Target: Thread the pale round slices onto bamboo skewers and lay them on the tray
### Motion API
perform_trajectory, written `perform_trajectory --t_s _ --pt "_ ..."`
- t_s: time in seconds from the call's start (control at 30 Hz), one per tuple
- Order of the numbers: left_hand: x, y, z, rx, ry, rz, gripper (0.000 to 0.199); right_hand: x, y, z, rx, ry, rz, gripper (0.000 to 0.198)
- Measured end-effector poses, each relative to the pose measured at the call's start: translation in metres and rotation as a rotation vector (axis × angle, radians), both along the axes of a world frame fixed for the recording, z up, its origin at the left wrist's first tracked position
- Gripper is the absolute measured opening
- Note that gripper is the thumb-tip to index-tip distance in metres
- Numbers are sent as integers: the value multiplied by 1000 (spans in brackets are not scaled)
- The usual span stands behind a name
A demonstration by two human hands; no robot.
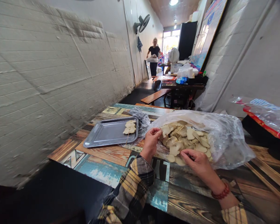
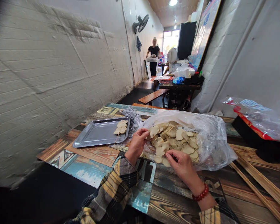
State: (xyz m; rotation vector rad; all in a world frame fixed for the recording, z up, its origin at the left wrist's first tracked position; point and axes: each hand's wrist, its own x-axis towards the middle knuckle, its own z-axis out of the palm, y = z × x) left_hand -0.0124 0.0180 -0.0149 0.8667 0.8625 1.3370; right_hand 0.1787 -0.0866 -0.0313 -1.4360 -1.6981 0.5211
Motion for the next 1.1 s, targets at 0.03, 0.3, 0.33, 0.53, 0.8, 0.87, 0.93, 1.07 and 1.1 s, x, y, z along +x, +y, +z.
perform_trajectory --t_s 0.03,0.3,0.33,0.53,0.8,0.87,0.93,1.07,1.1 --pt "0 0 0 7 10 0 34 0 0 1 -2 0 -3 37" --pt "0 -1 3 130 134 50 20 0 0 0 -4 8 1 38" --pt "0 0 3 140 150 55 19 0 0 0 -3 8 1 38" --pt "1 0 0 157 189 53 18 -2 0 1 5 -2 -4 38" --pt "2 -5 3 126 202 -34 20 -2 0 2 -44 80 -16 38" --pt "3 -6 5 89 149 -56 25 -2 1 2 -105 147 -15 39" --pt "3 -7 7 32 71 -84 33 -2 1 4 -173 237 -15 41" --pt "2 -9 10 -43 -37 -221 50 -4 1 9 -254 379 -17 47" --pt "2 -10 11 -45 -48 -253 51 -4 0 9 -265 403 -20 49"
